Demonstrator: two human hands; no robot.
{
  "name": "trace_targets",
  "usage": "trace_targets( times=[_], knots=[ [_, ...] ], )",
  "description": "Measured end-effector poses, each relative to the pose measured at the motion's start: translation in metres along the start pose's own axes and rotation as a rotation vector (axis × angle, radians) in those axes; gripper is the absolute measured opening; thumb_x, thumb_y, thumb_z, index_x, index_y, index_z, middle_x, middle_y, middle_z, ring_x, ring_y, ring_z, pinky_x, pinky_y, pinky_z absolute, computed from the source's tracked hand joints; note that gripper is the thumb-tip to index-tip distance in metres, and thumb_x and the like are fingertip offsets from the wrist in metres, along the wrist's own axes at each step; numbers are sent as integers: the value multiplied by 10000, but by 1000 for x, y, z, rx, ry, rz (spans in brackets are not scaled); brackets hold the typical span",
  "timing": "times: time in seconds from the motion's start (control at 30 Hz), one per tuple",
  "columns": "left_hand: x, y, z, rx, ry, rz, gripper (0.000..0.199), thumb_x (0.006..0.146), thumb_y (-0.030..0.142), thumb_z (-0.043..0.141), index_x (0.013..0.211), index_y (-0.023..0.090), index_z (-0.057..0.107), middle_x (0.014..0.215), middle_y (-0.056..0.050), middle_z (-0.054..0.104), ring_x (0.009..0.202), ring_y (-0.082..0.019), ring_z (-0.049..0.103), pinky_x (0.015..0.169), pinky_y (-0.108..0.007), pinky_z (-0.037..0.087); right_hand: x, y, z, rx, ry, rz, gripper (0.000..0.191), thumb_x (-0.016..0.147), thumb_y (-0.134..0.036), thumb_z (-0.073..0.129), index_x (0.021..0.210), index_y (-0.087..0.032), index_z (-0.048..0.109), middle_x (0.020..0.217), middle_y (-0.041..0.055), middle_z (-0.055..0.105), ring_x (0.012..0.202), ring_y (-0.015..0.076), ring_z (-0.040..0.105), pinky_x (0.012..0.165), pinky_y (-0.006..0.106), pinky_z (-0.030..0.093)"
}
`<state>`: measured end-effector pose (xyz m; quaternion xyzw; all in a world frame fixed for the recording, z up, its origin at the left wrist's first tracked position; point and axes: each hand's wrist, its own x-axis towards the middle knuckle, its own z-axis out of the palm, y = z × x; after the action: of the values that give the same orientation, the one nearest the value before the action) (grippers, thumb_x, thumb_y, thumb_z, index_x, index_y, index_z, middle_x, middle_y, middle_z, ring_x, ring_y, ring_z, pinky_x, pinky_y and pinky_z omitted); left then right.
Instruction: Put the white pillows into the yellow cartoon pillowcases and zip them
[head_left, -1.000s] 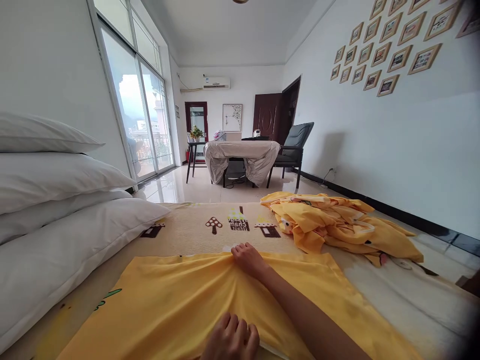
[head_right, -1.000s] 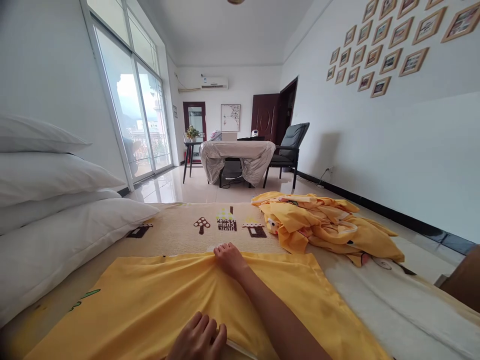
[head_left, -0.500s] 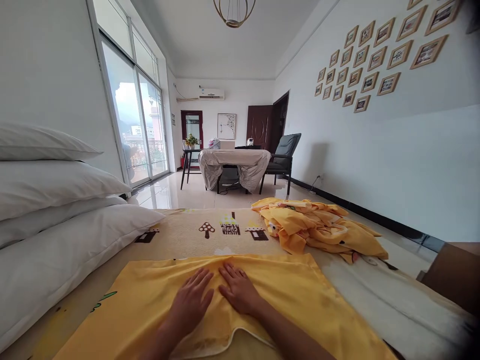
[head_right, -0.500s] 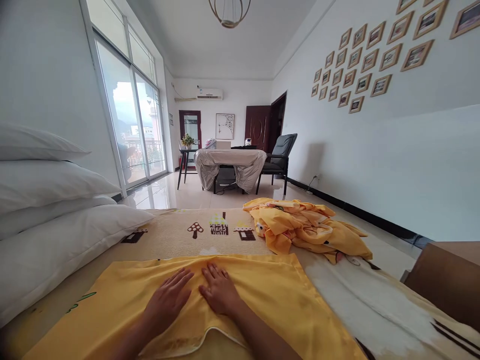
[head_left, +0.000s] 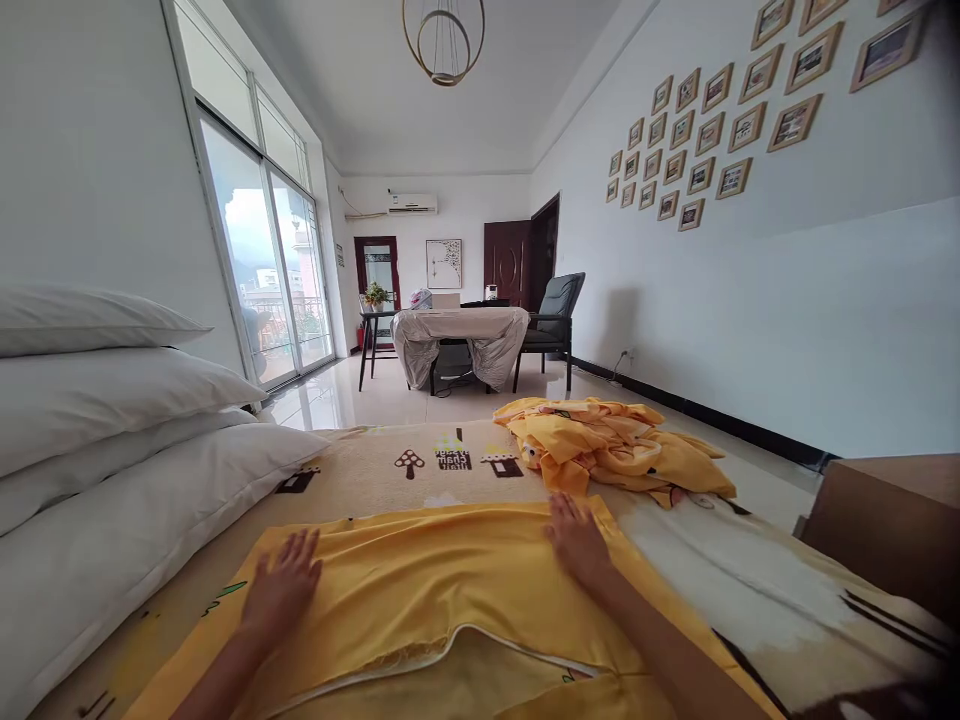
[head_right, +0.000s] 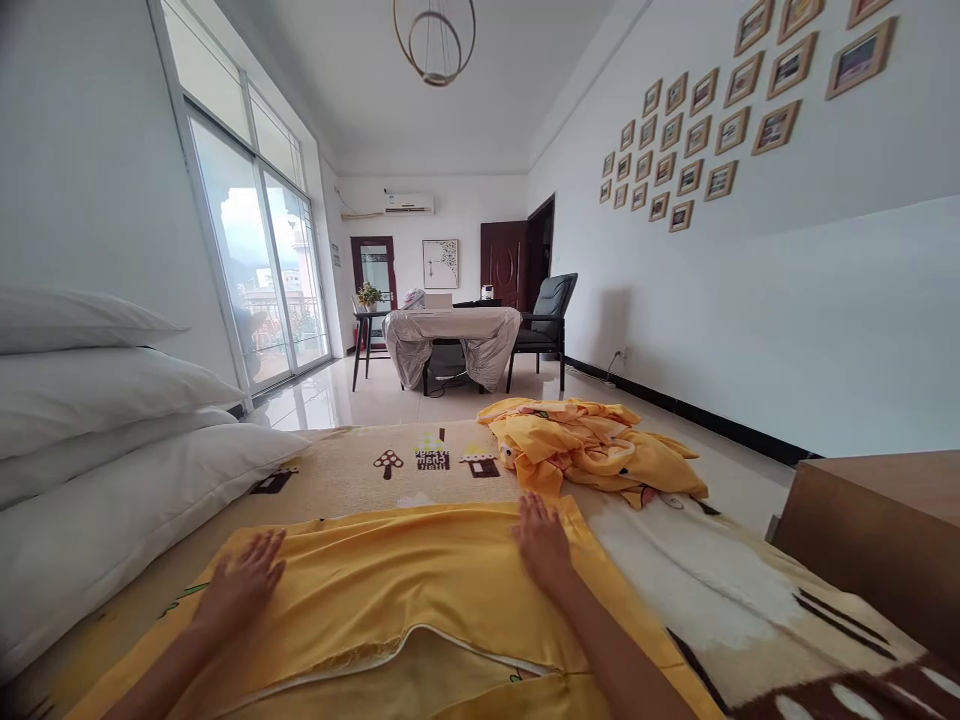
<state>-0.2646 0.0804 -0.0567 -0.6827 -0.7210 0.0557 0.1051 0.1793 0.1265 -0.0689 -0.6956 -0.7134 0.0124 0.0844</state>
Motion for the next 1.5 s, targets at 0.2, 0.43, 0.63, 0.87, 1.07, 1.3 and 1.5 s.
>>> trace_targets(
  times=[0.2,0.43,0.63,0.87,1.07,1.3,1.5],
  knots=[
    [18,154,-21,-318,-109,320,568,889,228,237,1448,136,280,1518,-76,247,1408,-179,229,1130,-417,236,3,-146,39,137,-83,-373,507,930,-345,296,1416,-226,379,1470,52,380,1364,164,313,1094,364,254],
    [36,37,30,-336,-126,39,609,916,461,198,1470,210,198,1546,-60,154,1428,-223,152,1128,-500,178,16,-32,36,92,-128,-217,587,927,-478,275,1464,-240,270,1540,47,208,1412,206,196,1131,440,142],
    [12,-50,29,-45,-109,-158,559,919,320,199,1453,165,248,1520,-109,247,1407,-271,224,1080,-576,209,-4,74,4,-82,-70,137,553,919,-334,316,1440,-149,334,1511,147,266,1400,286,218,1101,536,152],
    [-5,102,-18,-227,-95,189,560,881,194,223,1428,137,335,1511,-90,263,1409,-207,225,1129,-458,210,-26,-82,15,33,-55,-212,479,915,-268,299,1336,-150,495,1410,127,455,1309,213,403,1071,367,282],
    [-14,139,-3,-326,-112,250,564,912,443,204,1438,269,310,1530,2,229,1420,-183,187,1144,-462,174,-46,-117,38,126,-61,-290,519,926,-452,288,1392,-261,415,1478,49,367,1361,199,321,1101,414,230],
    [-28,-31,31,-242,-162,-100,637,895,498,210,1451,196,279,1535,-68,230,1421,-245,186,1121,-519,181,-55,46,23,-4,-13,72,580,908,-477,269,1399,-203,411,1490,83,339,1382,234,276,1104,460,203],
    [-61,-102,54,-319,-66,-61,604,898,414,188,1409,153,373,1495,-57,338,1386,-204,292,1125,-429,248,-86,118,25,-21,-7,55,576,901,-478,246,1411,-251,387,1481,42,361,1370,196,309,1076,419,290]
  ],
)
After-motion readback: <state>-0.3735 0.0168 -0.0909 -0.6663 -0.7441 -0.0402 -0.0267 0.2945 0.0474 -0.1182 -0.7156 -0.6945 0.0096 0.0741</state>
